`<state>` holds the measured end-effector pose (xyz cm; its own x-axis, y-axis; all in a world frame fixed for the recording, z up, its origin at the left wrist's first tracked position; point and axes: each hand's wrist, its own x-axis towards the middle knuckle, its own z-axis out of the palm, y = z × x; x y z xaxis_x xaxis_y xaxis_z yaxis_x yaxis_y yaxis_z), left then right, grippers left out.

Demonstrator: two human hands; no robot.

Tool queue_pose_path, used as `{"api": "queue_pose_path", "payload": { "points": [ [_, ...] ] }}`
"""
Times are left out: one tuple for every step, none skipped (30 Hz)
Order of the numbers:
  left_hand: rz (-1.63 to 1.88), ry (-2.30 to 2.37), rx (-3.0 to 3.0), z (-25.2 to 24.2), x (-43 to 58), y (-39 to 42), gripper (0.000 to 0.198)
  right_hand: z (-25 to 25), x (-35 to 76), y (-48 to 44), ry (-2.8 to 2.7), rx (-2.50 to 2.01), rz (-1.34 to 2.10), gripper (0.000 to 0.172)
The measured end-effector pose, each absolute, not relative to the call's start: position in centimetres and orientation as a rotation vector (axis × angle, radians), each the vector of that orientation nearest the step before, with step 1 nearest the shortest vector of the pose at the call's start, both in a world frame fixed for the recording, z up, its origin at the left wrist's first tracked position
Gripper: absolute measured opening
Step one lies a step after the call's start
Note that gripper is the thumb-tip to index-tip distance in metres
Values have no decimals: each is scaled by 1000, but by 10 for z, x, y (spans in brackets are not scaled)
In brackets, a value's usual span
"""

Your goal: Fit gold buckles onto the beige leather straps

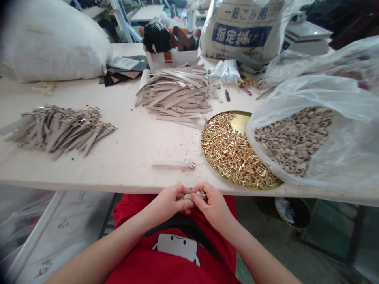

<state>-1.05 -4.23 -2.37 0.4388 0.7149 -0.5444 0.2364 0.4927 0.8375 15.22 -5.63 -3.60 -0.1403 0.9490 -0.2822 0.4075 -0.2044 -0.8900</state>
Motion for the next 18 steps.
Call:
{"api": "queue_pose_path", "payload": {
  "points": [
    [377,1101,1038,-25,-12,-43,24,-37,152,-58,-1534,-1610,1311,12],
    [374,1084,1016,-25,-14,-43,25,-37,151,-59,-1525,-1616,1296,12],
    [366,1070,992,-25,-16,-43,27,-38,150,-60,-1509,-1620,1289,13],
    [354,1062,969,-25,-18,-43,29,-38,150,-61,-1494,-1622,1288,13],
    [341,1063,950,-24,-20,-43,31,-38,149,-61,-1489,-1618,1291,14],
    [331,1068,938,-24,-22,-44,32,-38,149,-62,-1500,-1610,1294,14],
    [325,1071,935,-23,-23,-44,32,-38,149,-63,-1528,-1599,1295,13],
    [326,1073,939,-22,-23,-45,32,-38,150,-64,-1569,-1583,1292,12],
    [325,1074,950,-22,-22,-47,32,-38,150,-65,-1620,-1562,1285,11],
    [326,1073,962,-23,-20,-48,31,-38,151,-67,-1676,-1539,1272,10],
    [327,1072,972,-24,-18,-50,30,-38,152,-68,-1729,-1518,1253,10],
    [332,1074,979,-26,-16,-52,29,-38,153,-69,-1770,-1502,1227,9],
    [343,1081,979,-28,-14,-53,28,-39,153,-71,-1798,-1493,1198,8],
    [358,1086,979,-29,-13,-54,27,-39,155,-71,-1816,-1492,1172,8],
    [373,1087,984,-31,-12,-55,27,-39,156,-72,-1827,-1491,1156,9],
    [385,1085,1000,-32,-13,-55,26,-38,157,-72,-1834,-1485,1155,10],
    [388,1081,1034,-32,-14,-55,26,-38,158,-72,-1838,-1473,1167,12],
    [387,1080,1085,-30,-16,-55,25,-37,159,-72,-1843,-1460,1181,14]
  ]
}}
